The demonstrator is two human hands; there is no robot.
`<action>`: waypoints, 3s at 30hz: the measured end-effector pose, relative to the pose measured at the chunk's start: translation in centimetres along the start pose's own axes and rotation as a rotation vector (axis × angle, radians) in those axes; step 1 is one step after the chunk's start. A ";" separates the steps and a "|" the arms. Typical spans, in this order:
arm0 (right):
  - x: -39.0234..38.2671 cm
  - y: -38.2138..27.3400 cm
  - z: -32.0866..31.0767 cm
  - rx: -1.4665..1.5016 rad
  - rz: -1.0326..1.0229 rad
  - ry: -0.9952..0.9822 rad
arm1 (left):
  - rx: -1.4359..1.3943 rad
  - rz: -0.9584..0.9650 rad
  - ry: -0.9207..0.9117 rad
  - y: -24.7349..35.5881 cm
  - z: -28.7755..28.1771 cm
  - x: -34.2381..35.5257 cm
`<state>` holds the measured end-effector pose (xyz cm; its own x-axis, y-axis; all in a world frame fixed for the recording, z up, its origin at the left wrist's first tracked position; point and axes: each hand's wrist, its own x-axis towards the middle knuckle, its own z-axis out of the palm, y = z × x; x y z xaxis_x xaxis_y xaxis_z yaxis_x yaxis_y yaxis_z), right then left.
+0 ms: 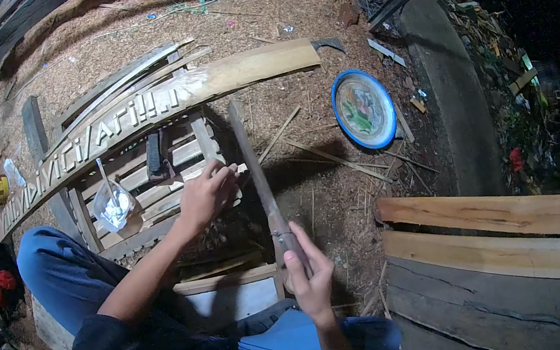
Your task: The person applies glue to small wooden letters and attaches them to a board to spell out words, then uses a hand saw to trim a piece of wood.
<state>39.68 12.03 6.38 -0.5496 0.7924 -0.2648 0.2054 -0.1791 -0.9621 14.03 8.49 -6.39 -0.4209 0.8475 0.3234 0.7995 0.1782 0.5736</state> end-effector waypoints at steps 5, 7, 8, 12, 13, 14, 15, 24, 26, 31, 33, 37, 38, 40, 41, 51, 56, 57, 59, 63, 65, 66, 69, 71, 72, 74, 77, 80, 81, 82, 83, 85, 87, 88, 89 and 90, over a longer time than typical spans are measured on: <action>1.5 -0.8 0.3 0.094 0.088 0.061 | 0.033 0.020 0.006 -0.1 0.2 0.1; 2.6 -0.4 0.5 0.073 0.100 0.058 | 0.021 0.029 0.018 0.0 0.3 0.3; 3.2 -0.5 0.7 0.056 0.115 0.054 | 0.023 0.028 0.024 0.0 0.2 0.3; 4.9 -0.7 2.6 0.053 0.065 0.021 | 0.017 0.043 0.032 -0.5 0.4 0.0; 5.3 -0.3 2.7 0.026 0.053 -0.002 | 0.022 0.045 0.029 -0.6 0.7 -0.1; 5.8 0.2 2.8 0.000 0.039 -0.021 | 0.026 0.051 0.027 -0.4 0.7 0.1; 6.4 1.6 3.1 -0.079 -0.082 -0.002 | 0.018 0.053 0.033 -0.2 0.7 0.2; 9.8 1.3 4.3 -0.024 0.045 -0.099 | 0.018 0.042 0.095 -0.5 0.8 -0.2; 9.7 0.8 5.1 0.001 0.058 -0.087 | 0.037 0.048 0.068 -0.5 0.9 -0.1; 10.4 0.6 6.0 -0.025 0.067 -0.068 | 0.040 0.020 0.021 -0.4 0.8 -0.4; 10.6 0.6 6.0 -0.153 0.067 -0.129 | 0.045 0.016 0.013 -0.8 0.9 -0.7; 11.3 2.8 5.9 -0.274 -0.113 -0.084 | 0.031 0.024 -0.009 -0.9 1.3 -0.6; 11.0 2.7 6.5 -0.343 -0.175 -0.099 | 0.046 0.018 -0.010 -1.1 1.4 -0.8; 10.6 2.4 6.8 -0.409 -0.229 -0.109 | 0.059 0.014 -0.019 -1.1 1.4 -0.9; 10.5 2.3 6.6 -0.372 -0.184 -0.116 | 0.053 0.017 -0.026 -1.0 1.3 -0.8; 1.7 -0.1 1.7 -0.302 -0.067 -0.123 | -0.005 -0.034 -0.034 0.4 0.0 -0.2; 0.5 -1.1 -0.3 -0.147 0.251 -0.082 | -0.058 -0.054 -0.036 -0.2 0.4 -0.3; 0.1 -1.1 0.0 -0.059 0.228 -0.072 | -0.057 -0.032 -0.024 -0.1 0.5 -0.3; 0.0 -1.6 0.0 -0.062 0.247 -0.073 | -0.041 -0.017 -0.002 0.0 0.6 -0.2; 0.1 -0.2 0.1 -0.259 0.015 -0.041 | -0.026 -0.009 0.033 0.6 0.9 0.2; -0.1 -1.7 0.8 -0.240 0.024 -0.038 | -0.013 -0.018 0.038 0.3 0.7 0.2; -0.1 -2.4 1.0 -0.223 0.038 -0.031 | 0.011 -0.021 0.035 0.2 0.7 0.0; 0.0 -3.1 0.7 -0.212 -0.136 0.034 | 0.022 -0.031 0.042 0.3 0.8 0.0; 0.4 -3.5 0.8 -0.131 -0.082 0.059 | 0.010 -0.039 0.051 0.2 1.0 0.1; 0.8 -3.5 1.0 -0.132 -0.086 0.061 | -0.005 -0.027 0.066 0.1 1.0 0.1; 2.2 -2.5 1.4 -0.173 -0.062 0.028 | -0.018 -0.017 0.089 0.1 0.9 0.1; 4.1 -0.3 2.0 -0.141 -0.074 -0.010 | -0.018 0.000 0.101 0.0 1.0 0.0; 5.4 0.4 2.7 -0.107 -0.083 -0.038 | 0.004 0.031 0.124 0.3 0.9 0.0; 5.8 0.5 2.9 -0.118 -0.057 -0.042 | 0.001 0.024 0.124 0.4 0.9 0.1; 6.0 0.3 3.3 -0.129 -0.028 -0.045 | 0.003 0.020 0.131 0.1 0.8 -0.1; 6.4 0.2 3.7 -0.132 -0.031 -0.051 | -0.008 0.005 0.106 -0.2 0.9 -0.2; 7.1 0.4 4.0 -0.198 -0.036 -0.056 | -0.019 -0.009 0.086 -0.3 0.9 -0.2; 7.7 1.6 3.6 -0.166 -0.063 -0.050 | -0.014 -0.012 0.061 0.0 1.0 -0.1; 7.9 1.6 3.8 -0.129 -0.083 -0.049 | -0.009 -0.014 0.065 0.0 0.9 -0.2; 7.8 1.6 3.9 -0.128 -0.086 -0.054 | -0.016 -0.004 0.059 0.0 0.8 -0.2; 7.8 1.5 4.0 -0.107 -0.048 -0.055 | -0.024 0.005 0.052 0.0 0.8 -0.2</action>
<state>32.50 15.61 2.66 -0.6038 0.7648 -0.2248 0.2613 -0.0765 -0.9622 14.42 8.68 -7.05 -0.4390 0.8211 0.3648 0.7917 0.1615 0.5892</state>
